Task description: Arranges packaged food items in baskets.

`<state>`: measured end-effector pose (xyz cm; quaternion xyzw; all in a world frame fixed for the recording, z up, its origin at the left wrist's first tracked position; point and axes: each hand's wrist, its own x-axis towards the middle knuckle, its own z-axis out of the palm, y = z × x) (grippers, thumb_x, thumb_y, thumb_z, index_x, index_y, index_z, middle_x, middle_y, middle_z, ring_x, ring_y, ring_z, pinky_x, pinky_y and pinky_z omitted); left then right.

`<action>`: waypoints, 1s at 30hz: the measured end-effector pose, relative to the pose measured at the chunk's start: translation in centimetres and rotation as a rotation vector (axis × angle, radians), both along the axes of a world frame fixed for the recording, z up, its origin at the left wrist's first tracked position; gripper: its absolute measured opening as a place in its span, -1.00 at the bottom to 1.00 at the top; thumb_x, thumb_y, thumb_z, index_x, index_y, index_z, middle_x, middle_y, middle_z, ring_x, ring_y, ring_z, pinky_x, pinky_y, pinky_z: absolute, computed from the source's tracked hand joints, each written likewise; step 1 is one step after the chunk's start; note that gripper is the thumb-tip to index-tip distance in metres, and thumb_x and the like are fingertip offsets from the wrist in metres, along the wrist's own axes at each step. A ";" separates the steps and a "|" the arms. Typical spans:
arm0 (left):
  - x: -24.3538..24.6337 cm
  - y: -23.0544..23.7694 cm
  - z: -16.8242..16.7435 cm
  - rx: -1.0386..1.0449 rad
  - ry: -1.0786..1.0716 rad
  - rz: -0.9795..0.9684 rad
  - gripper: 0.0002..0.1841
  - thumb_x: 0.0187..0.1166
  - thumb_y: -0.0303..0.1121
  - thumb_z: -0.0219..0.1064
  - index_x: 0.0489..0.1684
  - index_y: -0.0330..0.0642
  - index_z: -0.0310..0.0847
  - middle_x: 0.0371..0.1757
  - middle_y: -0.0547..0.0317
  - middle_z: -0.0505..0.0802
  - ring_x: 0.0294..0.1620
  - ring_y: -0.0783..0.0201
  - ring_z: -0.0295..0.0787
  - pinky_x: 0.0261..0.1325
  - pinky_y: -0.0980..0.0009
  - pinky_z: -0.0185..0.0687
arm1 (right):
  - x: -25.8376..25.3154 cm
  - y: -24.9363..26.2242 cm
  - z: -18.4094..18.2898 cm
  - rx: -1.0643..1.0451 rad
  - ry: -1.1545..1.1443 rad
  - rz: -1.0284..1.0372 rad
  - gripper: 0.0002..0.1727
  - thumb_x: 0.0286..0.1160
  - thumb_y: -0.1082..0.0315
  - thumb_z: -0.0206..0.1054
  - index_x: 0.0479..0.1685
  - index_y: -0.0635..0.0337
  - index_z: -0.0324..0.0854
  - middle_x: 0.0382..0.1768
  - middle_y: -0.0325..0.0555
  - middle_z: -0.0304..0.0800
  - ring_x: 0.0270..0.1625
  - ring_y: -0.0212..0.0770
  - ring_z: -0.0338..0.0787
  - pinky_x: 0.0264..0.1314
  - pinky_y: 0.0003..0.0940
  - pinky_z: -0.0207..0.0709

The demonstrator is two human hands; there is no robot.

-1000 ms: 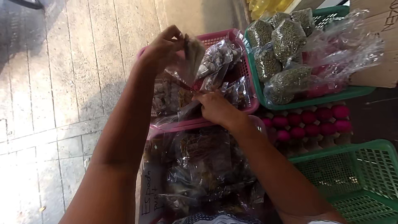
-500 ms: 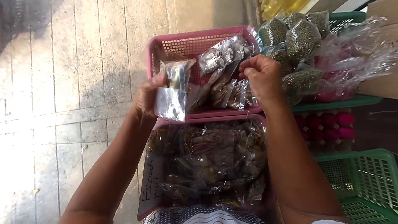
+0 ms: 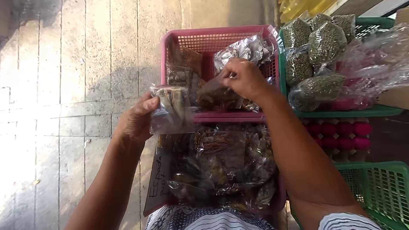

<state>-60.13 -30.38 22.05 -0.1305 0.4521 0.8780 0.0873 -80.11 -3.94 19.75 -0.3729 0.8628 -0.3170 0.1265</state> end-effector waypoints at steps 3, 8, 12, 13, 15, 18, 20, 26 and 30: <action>-1.4 0.6 1.0 -0.239 -0.124 -0.063 -0.25 0.15 -0.54 0.44 0.48 -0.02 0.29 0.05 0.15 0.84 -0.06 0.32 0.87 -0.06 0.37 0.87 | 1.5 1.1 2.1 -0.174 -0.309 -0.347 -0.74 0.60 0.36 0.36 0.05 0.41 0.61 -0.14 0.06 0.83 -0.25 -0.21 0.85 -0.11 -0.25 0.78; -6.4 2.0 1.1 -0.480 -0.117 -0.336 -0.34 0.24 -0.67 0.34 0.46 -0.15 0.38 0.15 0.08 0.79 0.00 0.28 0.82 0.01 0.32 0.82 | 7.3 1.5 1.8 -0.354 -0.571 -0.569 -0.69 0.70 0.42 0.25 0.32 0.32 0.50 -0.03 0.09 0.84 -0.24 -0.08 0.96 -0.12 -0.13 0.93; -11.4 4.7 1.0 -0.732 -0.164 -0.623 -0.13 0.42 -0.73 0.27 0.84 -0.14 0.01 0.24 -0.20 0.73 -0.08 0.09 0.85 -0.11 0.19 0.84 | 11.0 1.6 0.1 -0.116 -0.214 -0.500 -0.83 0.71 0.37 0.25 0.02 0.33 0.53 -0.29 0.11 0.76 -0.36 -0.02 0.83 -0.30 0.00 0.76; -12.6 5.6 1.1 -0.833 -0.191 -0.711 -0.18 0.49 -0.69 0.25 0.84 -0.17 0.02 0.26 -0.27 0.70 -0.04 0.01 0.83 -0.07 0.09 0.82 | 11.5 1.4 -0.4 -0.090 -0.143 -0.505 -0.84 0.68 0.40 0.27 -0.05 0.37 0.54 -0.34 0.12 0.71 -0.39 -0.01 0.77 -0.33 0.00 0.69; -14.9 7.5 1.2 -0.970 -0.261 -0.874 -0.39 0.68 -0.57 0.16 0.78 -0.24 0.17 0.35 -0.33 0.65 0.10 -0.09 0.75 0.08 -0.05 0.73 | 12.0 1.1 -0.9 -0.052 -0.039 -0.501 -0.84 0.64 0.42 0.28 -0.13 0.40 0.55 -0.33 0.13 0.67 -0.37 -0.01 0.73 -0.30 -0.05 0.66; -17.4 9.5 -0.3 -1.041 -0.356 -0.944 -0.69 0.74 -0.43 0.03 0.29 -0.29 0.57 -0.01 -0.12 0.73 -0.23 0.09 0.74 -0.20 0.09 0.75 | 11.9 0.9 -1.2 -0.014 0.049 -0.424 -0.83 0.59 0.49 0.31 -0.03 0.46 0.66 -0.04 0.23 0.78 0.02 0.09 0.85 0.10 -0.02 0.75; -18.5 10.1 -1.1 -0.982 -0.431 -0.896 -0.63 0.80 -0.26 -0.11 0.22 -0.27 0.54 -0.01 -0.14 0.72 -0.26 0.05 0.74 -0.24 0.06 0.73 | 11.6 0.9 -1.3 0.032 0.075 -0.355 -0.80 0.58 0.50 0.31 0.05 0.43 0.68 0.07 0.26 0.77 0.15 0.16 0.83 0.19 0.00 0.73; -16.0 9.7 0.3 -1.028 -0.278 -0.683 -0.09 0.60 0.51 -0.12 0.41 -0.19 0.61 0.22 -0.31 0.78 0.09 -0.22 0.80 0.03 -0.29 0.69 | 10.5 1.3 -0.3 0.109 -0.008 -0.169 -0.76 0.56 0.53 0.31 0.15 0.25 0.70 0.38 0.19 0.67 0.39 0.13 0.73 0.38 0.01 0.67; -13.6 9.6 -1.3 -1.301 -0.056 -0.560 -0.58 0.45 -0.15 0.53 0.15 -0.24 0.69 -0.02 -0.18 0.85 0.11 -0.17 0.79 0.18 -0.32 0.58 | 7.7 2.9 1.3 0.108 -0.051 -0.160 -0.72 0.56 0.55 0.23 0.08 0.23 0.81 0.15 0.08 0.86 0.16 0.07 0.86 0.22 0.14 0.72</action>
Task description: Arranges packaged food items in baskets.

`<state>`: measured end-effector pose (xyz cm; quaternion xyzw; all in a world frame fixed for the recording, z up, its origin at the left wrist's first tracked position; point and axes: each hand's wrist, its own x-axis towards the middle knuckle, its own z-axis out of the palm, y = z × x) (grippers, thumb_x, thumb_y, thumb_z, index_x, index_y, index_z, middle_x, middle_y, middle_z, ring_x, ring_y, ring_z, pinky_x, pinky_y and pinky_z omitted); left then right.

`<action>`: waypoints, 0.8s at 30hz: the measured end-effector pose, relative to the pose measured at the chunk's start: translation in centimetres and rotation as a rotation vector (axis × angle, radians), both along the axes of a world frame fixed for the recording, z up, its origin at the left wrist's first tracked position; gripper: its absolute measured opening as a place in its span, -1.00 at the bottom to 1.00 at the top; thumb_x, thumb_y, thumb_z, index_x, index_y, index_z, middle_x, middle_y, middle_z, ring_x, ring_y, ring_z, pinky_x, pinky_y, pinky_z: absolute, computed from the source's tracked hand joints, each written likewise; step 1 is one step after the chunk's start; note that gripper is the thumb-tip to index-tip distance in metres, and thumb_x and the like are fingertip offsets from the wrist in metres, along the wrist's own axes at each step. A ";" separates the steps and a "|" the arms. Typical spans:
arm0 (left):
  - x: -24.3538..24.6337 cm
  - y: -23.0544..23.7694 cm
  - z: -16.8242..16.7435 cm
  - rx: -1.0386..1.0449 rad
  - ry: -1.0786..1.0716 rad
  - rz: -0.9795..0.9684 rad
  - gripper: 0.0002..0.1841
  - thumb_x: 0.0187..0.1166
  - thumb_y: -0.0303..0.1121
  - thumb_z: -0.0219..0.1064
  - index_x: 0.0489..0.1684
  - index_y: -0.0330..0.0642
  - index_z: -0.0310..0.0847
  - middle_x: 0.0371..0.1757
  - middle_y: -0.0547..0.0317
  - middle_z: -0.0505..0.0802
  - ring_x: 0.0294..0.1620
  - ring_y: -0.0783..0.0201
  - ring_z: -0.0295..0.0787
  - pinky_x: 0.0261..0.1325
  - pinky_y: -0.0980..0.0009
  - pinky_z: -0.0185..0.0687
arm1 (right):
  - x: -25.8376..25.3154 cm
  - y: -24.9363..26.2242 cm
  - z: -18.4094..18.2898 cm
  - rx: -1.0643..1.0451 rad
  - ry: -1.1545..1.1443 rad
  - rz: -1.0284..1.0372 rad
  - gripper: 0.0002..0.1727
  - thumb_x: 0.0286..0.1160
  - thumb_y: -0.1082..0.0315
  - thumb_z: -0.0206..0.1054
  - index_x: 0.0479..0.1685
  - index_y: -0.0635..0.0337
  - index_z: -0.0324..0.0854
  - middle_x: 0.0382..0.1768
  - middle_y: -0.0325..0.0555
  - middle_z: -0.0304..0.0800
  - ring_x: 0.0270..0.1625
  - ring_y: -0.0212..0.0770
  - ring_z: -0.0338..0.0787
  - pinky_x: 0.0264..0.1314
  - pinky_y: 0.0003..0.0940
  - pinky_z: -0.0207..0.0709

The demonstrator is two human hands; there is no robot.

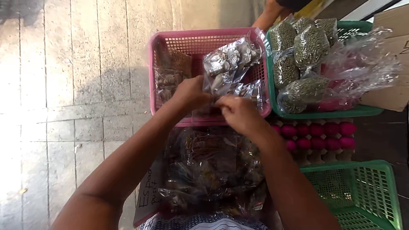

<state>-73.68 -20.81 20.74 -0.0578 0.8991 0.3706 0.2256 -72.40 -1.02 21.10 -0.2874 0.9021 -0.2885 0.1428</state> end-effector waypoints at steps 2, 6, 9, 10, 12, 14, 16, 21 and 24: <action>0.7 0.1 -0.3 -0.032 0.005 -0.003 -0.61 0.49 -0.24 0.48 0.20 -0.24 0.65 -0.01 -0.19 0.85 0.12 -0.18 0.80 0.19 -0.31 0.59 | -2.9 0.1 1.0 0.090 0.044 -0.248 -0.72 0.66 0.38 0.18 0.08 0.30 0.77 0.04 0.18 0.86 0.06 0.17 0.86 0.10 0.26 0.68; 1.4 0.3 0.6 -0.026 -0.046 -0.028 -0.77 0.65 -0.24 0.30 0.01 -0.19 0.72 -0.12 -0.11 0.84 0.02 -0.10 0.80 0.08 -0.23 0.59 | -8.1 -1.4 0.0 0.318 -0.091 -0.499 -0.31 0.66 -0.19 0.24 -0.02 0.44 0.69 -0.01 0.38 0.79 0.15 0.37 0.78 0.13 0.44 0.53; 1.6 -0.3 0.5 -0.005 -0.026 -0.063 -0.78 0.66 -0.27 0.26 -0.11 -0.23 0.74 -0.20 -0.09 0.83 -0.05 -0.07 0.79 0.03 -0.19 0.58 | -9.4 -2.7 -1.6 0.403 -0.185 -0.494 -0.34 0.53 -0.14 0.42 -0.07 0.48 0.69 0.00 0.43 0.77 0.17 0.40 0.76 0.14 0.44 0.54; 1.6 -0.5 0.5 0.011 -0.025 -0.064 -0.78 0.66 -0.28 0.27 -0.12 -0.24 0.75 -0.20 -0.09 0.83 -0.06 -0.05 0.79 0.03 -0.17 0.58 | -9.5 -2.9 -2.0 0.410 -0.204 -0.496 -0.42 0.49 -0.03 0.48 -0.06 0.49 0.69 0.01 0.44 0.77 0.18 0.41 0.76 0.15 0.45 0.53; 1.6 -1.1 0.8 0.056 -0.059 -0.053 -0.79 0.66 -0.30 0.31 -0.09 -0.27 0.76 -0.17 -0.09 0.84 -0.05 -0.01 0.78 0.07 -0.12 0.58 | -9.6 -2.6 -2.7 0.343 -0.223 -0.520 -0.57 0.40 0.20 0.54 -0.11 0.50 0.69 -0.01 0.45 0.77 0.16 0.40 0.75 0.17 0.45 0.50; 1.5 -1.3 0.9 0.086 -0.085 -0.034 -0.80 0.63 -0.31 0.35 -0.10 -0.29 0.76 -0.18 -0.09 0.83 -0.09 0.01 0.77 0.05 -0.10 0.59 | -9.7 -1.3 -3.3 0.198 -0.226 -0.561 -0.65 0.32 0.33 0.56 -0.17 0.52 0.68 -0.08 0.43 0.75 0.08 0.34 0.74 0.15 0.42 0.48; 1.2 -1.4 1.0 0.087 -0.087 -0.036 -0.80 0.60 -0.32 0.36 -0.15 -0.31 0.76 -0.20 -0.10 0.83 -0.11 0.01 0.78 0.02 -0.10 0.61 | -9.9 0.1 -3.9 0.043 -0.246 -0.629 -0.71 0.25 0.36 0.55 -0.22 0.45 0.69 -0.15 0.31 0.76 -0.02 0.19 0.73 0.08 0.32 0.52; -0.7 0.2 1.8 0.036 -0.202 -0.025 -0.77 0.62 -0.28 0.28 -0.17 -0.30 0.70 -0.23 -0.08 0.81 -0.29 0.08 0.80 -0.22 0.04 0.71 | -10.6 1.2 -3.4 -0.146 -0.285 -0.799 -0.82 0.27 0.34 0.45 -0.31 0.29 0.67 -0.34 -0.02 0.73 -0.31 -0.16 0.71 -0.17 -0.04 0.62; -1.9 1.3 1.4 0.016 -0.263 -0.008 -0.75 0.61 -0.27 0.27 -0.19 -0.32 0.68 -0.20 -0.12 0.80 -0.32 0.07 0.81 -0.30 0.05 0.74 | -10.7 0.8 -1.4 -0.283 -0.376 -0.926 -0.88 0.47 0.36 0.31 -0.16 0.21 0.61 -0.48 -0.21 0.74 -0.56 -0.34 0.77 -0.41 -0.37 0.76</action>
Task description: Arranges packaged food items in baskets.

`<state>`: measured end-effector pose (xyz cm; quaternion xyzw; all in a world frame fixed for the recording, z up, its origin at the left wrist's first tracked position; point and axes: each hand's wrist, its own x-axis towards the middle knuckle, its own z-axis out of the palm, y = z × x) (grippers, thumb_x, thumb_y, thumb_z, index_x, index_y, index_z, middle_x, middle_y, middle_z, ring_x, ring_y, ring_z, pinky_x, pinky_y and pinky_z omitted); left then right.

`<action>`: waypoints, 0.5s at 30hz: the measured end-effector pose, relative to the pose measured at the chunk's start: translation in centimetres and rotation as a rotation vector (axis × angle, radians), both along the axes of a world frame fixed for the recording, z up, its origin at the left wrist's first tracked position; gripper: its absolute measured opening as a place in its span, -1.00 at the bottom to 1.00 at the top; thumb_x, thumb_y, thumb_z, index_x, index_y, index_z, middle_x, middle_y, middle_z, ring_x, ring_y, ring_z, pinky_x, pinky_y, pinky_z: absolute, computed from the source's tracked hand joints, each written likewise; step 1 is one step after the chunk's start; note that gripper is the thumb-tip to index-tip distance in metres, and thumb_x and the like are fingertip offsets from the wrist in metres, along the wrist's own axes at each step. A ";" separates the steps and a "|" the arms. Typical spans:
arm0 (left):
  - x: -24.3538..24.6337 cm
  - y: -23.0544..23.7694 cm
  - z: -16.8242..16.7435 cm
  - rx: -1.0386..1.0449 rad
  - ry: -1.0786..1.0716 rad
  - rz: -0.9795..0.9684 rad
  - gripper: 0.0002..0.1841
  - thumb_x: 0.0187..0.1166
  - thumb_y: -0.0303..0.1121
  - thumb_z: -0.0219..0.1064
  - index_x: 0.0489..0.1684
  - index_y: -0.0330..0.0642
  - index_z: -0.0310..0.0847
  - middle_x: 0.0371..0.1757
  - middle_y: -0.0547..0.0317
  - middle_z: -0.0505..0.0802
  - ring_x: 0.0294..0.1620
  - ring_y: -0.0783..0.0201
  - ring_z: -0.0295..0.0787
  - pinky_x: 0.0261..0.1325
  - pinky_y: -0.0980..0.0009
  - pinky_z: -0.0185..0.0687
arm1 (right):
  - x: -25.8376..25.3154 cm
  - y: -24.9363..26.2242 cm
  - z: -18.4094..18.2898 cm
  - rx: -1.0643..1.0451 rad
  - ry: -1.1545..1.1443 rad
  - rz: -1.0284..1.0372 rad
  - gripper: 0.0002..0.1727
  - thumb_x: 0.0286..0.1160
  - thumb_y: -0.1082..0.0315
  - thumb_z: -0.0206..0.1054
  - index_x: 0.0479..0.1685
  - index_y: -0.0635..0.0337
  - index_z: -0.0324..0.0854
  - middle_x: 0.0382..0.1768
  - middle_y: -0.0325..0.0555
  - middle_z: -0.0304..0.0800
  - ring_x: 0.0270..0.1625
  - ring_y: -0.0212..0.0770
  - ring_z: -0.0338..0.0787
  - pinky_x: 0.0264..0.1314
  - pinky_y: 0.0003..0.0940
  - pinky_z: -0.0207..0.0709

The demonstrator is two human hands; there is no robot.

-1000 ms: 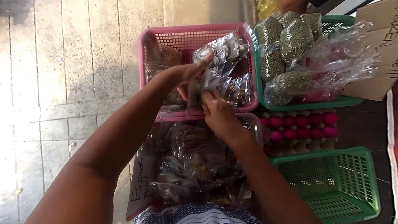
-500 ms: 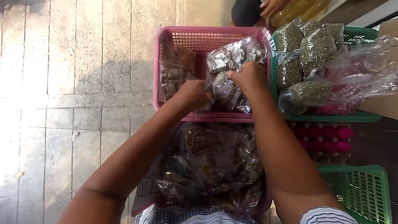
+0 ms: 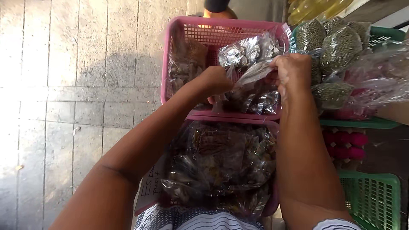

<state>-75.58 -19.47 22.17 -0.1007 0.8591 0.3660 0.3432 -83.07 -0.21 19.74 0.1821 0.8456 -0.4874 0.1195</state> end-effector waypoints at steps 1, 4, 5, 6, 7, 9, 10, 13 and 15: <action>-0.4 0.3 -0.2 -0.006 -0.017 -0.005 -0.74 0.63 -0.25 0.26 -0.19 -0.32 0.67 -0.18 -0.13 0.79 -0.30 0.06 0.81 -0.28 0.04 0.75 | 0.0 -0.1 0.7 -0.061 -0.012 -0.049 -0.92 0.51 0.37 0.26 -0.17 0.17 0.57 -0.53 -0.24 0.72 -0.59 -0.35 0.78 -0.45 -0.40 0.76; -1.2 0.9 -1.2 -0.022 -0.014 -0.013 -0.73 0.63 -0.21 0.26 -0.13 -0.30 0.67 -0.19 -0.12 0.79 -0.35 0.06 0.80 -0.33 0.07 0.74 | -0.1 -0.1 1.9 -0.249 -0.047 -0.165 -0.95 0.54 0.41 0.20 -0.14 0.12 0.50 -0.50 -0.22 0.71 -0.54 -0.31 0.80 -0.40 -0.38 0.79; -1.3 1.1 -1.3 -0.018 0.005 -0.014 -0.73 0.62 -0.23 0.27 -0.05 -0.29 0.65 -0.16 -0.14 0.79 -0.36 0.05 0.81 -0.35 0.07 0.75 | -0.1 0.0 2.1 -0.304 -0.062 -0.198 -0.94 0.53 0.41 0.20 -0.12 0.12 0.49 -0.47 -0.20 0.71 -0.51 -0.30 0.80 -0.37 -0.36 0.80; -1.4 1.2 -1.4 -0.015 0.028 -0.016 -0.71 0.61 -0.24 0.29 0.07 -0.28 0.59 -0.12 -0.15 0.77 -0.35 0.04 0.81 -0.37 0.07 0.75 | 0.0 0.2 2.2 -0.346 -0.072 -0.219 -0.93 0.51 0.41 0.20 -0.11 0.11 0.48 -0.45 -0.19 0.71 -0.48 -0.28 0.80 -0.33 -0.34 0.80; -1.4 1.4 -1.3 -0.021 0.047 -0.028 -0.65 0.61 -0.25 0.30 0.22 -0.26 0.51 -0.05 -0.17 0.76 -0.30 0.02 0.81 -0.35 0.06 0.75 | 0.2 0.4 2.4 -0.374 -0.070 -0.229 -0.92 0.50 0.41 0.22 -0.12 0.11 0.49 -0.44 -0.18 0.72 -0.46 -0.27 0.80 -0.31 -0.33 0.79; -1.4 1.8 -1.0 -0.058 0.104 -0.073 -0.52 0.56 -0.32 0.33 0.42 -0.29 0.38 0.03 -0.24 0.76 -0.18 -0.07 0.84 -0.23 -0.03 0.77 | 1.0 0.8 3.1 -0.408 -0.009 -0.228 -0.93 0.43 0.44 0.25 -0.19 0.12 0.52 -0.44 -0.16 0.76 -0.45 -0.26 0.82 -0.34 -0.30 0.79; -1.4 2.0 -0.9 -0.087 0.143 -0.108 -0.49 0.52 -0.34 0.36 0.43 -0.32 0.37 0.04 -0.25 0.76 -0.12 -0.10 0.84 -0.16 -0.06 0.77 | 1.3 1.1 3.7 -0.427 0.046 -0.208 -0.93 0.37 0.47 0.26 -0.27 0.11 0.51 -0.46 -0.17 0.76 -0.45 -0.26 0.82 -0.36 -0.28 0.80; -0.8 3.0 -1.0 -0.137 0.248 -0.155 -0.43 0.44 -0.31 0.45 0.41 -0.35 0.41 0.04 -0.28 0.78 0.10 -0.23 0.79 0.10 -0.21 0.68 | 1.8 1.2 5.5 -0.461 0.200 -0.105 -0.80 0.27 0.54 0.27 -0.49 -0.03 0.47 -0.54 -0.32 0.63 -0.46 -0.39 0.70 -0.35 -0.41 0.69; -0.1 4.1 -0.7 -0.164 0.257 -0.154 -0.37 0.39 -0.32 0.46 0.48 -0.28 0.36 0.03 -0.27 0.77 0.08 -0.24 0.80 0.02 -0.22 0.71 | 1.4 1.4 6.3 -0.517 0.269 0.023 -0.77 0.29 0.54 0.23 -0.52 -0.08 0.43 -0.55 -0.39 0.60 -0.47 -0.47 0.68 -0.35 -0.52 0.65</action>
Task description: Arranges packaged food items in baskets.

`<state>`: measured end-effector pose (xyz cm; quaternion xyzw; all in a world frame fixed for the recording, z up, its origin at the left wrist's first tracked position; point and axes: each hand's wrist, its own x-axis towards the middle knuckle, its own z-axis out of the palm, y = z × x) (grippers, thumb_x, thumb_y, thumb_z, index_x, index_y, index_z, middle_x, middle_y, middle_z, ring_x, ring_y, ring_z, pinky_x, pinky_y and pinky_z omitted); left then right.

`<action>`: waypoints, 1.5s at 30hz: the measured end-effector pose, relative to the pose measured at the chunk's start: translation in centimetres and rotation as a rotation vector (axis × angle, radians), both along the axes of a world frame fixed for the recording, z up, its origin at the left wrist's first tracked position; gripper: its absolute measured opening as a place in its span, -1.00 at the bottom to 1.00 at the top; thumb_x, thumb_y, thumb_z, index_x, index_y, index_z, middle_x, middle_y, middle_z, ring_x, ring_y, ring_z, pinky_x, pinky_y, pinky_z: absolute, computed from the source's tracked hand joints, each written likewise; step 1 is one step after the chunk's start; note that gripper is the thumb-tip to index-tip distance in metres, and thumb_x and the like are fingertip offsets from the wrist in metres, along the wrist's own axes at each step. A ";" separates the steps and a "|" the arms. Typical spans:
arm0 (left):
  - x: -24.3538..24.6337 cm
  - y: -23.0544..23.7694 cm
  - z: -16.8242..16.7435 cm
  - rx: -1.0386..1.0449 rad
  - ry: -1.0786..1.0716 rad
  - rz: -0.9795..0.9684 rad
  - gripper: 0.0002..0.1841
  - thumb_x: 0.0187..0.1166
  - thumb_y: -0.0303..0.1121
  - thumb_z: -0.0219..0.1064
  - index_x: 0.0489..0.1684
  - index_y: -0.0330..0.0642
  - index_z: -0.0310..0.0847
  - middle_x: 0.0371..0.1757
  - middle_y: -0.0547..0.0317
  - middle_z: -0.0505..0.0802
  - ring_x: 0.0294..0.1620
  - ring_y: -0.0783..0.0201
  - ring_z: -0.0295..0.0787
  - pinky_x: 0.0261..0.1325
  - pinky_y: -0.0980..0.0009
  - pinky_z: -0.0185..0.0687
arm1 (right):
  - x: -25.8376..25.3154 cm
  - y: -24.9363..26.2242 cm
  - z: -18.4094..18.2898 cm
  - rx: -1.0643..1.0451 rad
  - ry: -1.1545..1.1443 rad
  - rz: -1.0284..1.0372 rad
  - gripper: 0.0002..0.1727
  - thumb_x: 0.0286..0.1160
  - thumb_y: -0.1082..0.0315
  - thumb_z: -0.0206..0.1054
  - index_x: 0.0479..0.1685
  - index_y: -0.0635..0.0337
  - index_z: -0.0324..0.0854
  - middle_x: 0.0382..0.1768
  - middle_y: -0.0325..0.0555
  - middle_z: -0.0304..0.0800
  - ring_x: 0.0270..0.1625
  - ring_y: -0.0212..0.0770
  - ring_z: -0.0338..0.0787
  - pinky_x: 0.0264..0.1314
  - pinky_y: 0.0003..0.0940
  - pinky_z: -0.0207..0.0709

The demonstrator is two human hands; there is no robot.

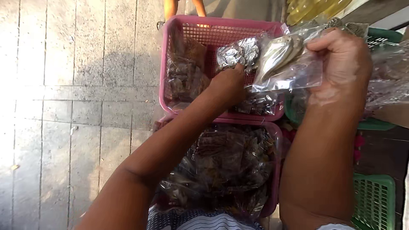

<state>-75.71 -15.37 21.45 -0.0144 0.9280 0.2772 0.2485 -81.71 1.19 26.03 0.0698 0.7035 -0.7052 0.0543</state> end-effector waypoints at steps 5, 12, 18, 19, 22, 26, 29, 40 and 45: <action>1.7 1.8 1.2 -0.051 -0.021 -0.011 -0.22 0.37 -0.19 0.50 0.68 -0.16 0.32 0.33 -0.28 0.67 0.10 -0.22 0.78 -0.04 -0.17 0.69 | -1.6 0.5 -0.5 -0.043 0.164 0.286 -0.65 0.18 0.63 0.14 -0.53 -0.20 0.32 -0.53 -0.54 0.53 -0.42 -0.61 0.58 -0.25 -0.66 0.58; 2.2 -1.4 0.2 0.059 -0.032 0.038 -0.30 0.52 -0.05 0.31 0.69 -0.05 0.28 0.06 -0.17 0.82 0.07 -0.23 0.80 -0.04 -0.31 0.63 | -1.4 -0.1 -1.0 0.108 0.123 0.191 -0.43 -0.01 0.67 0.31 0.05 -0.04 0.31 -0.24 -0.41 0.54 -0.36 -0.53 0.62 -0.27 -0.57 0.67; 2.5 -2.4 -2.7 0.383 0.350 0.196 0.37 0.02 -0.21 0.69 0.96 0.03 -0.36 0.82 -0.25 0.21 0.69 -0.27 0.32 0.45 -0.30 0.45 | -1.9 -4.2 -1.1 0.349 0.019 0.134 -0.33 0.24 0.58 0.33 0.51 0.14 0.46 -0.15 -0.08 0.72 -0.48 -0.30 0.71 -0.45 -0.39 0.70; 2.2 -2.5 -2.9 0.447 0.458 0.173 0.42 -0.03 -0.17 0.72 0.95 -0.01 -0.39 0.87 -0.20 0.14 0.75 -0.18 0.26 0.55 -0.22 0.44 | -2.1 -4.7 -1.2 0.367 -0.005 0.132 -0.50 0.25 0.55 0.33 0.30 0.17 0.61 -0.19 -0.10 0.76 -0.45 -0.28 0.76 -0.39 -0.34 0.77; 1.0 -2.6 -2.5 0.531 0.639 0.136 -0.02 0.41 -0.23 0.57 0.86 -0.25 0.02 0.67 -0.14 0.53 0.60 0.06 0.55 0.61 0.05 0.49 | -2.5 -6.0 -0.9 0.366 -0.067 0.161 -0.78 0.31 0.51 0.33 -0.05 0.24 0.68 -0.22 -0.13 0.81 -0.46 -0.30 0.81 -0.35 -0.34 0.82; -0.7 -3.9 -3.5 0.924 0.489 0.385 -0.61 0.82 -0.36 0.12 0.53 -0.30 0.52 0.33 -0.02 0.79 0.30 0.29 0.75 0.42 0.29 0.65 | -2.6 -6.4 -0.1 0.203 -0.090 0.278 -0.72 0.71 0.45 0.04 0.16 0.34 0.62 -0.41 -0.12 0.80 -0.44 -0.21 0.88 -0.24 -0.27 0.88; -0.8 -4.5 -3.3 1.262 0.199 0.522 -0.62 0.90 -0.29 -0.05 0.54 -0.17 0.46 0.20 0.05 0.77 0.10 0.23 0.80 0.13 0.21 0.80 | -2.9 -5.2 0.0 0.195 -0.009 0.379 -0.52 0.72 0.48 -0.05 0.58 0.24 0.45 -0.20 -0.05 0.86 -0.40 -0.21 0.87 -0.26 -0.35 0.82; 0.3 -3.6 -4.2 1.536 -0.087 0.649 -0.52 0.92 -0.06 -0.25 0.63 0.02 0.36 0.26 0.03 0.76 0.19 0.12 0.77 0.24 0.11 0.74 | -0.6 -1.6 -4.0 0.458 -0.142 0.276 -0.25 0.36 0.43 0.58 0.61 0.18 0.36 0.06 0.13 0.82 -0.15 -0.06 0.91 -0.16 -0.12 0.83; -0.3 -3.8 -3.0 1.487 0.096 0.643 -0.39 0.91 0.00 -0.46 0.67 -0.07 0.31 0.32 0.05 0.76 0.29 0.17 0.73 0.37 0.13 0.66 | -1.5 1.0 -2.6 0.396 0.068 0.200 -0.74 0.39 0.52 0.50 0.04 0.29 0.68 -0.19 -0.09 0.87 -0.34 -0.28 0.90 -0.23 -0.32 0.87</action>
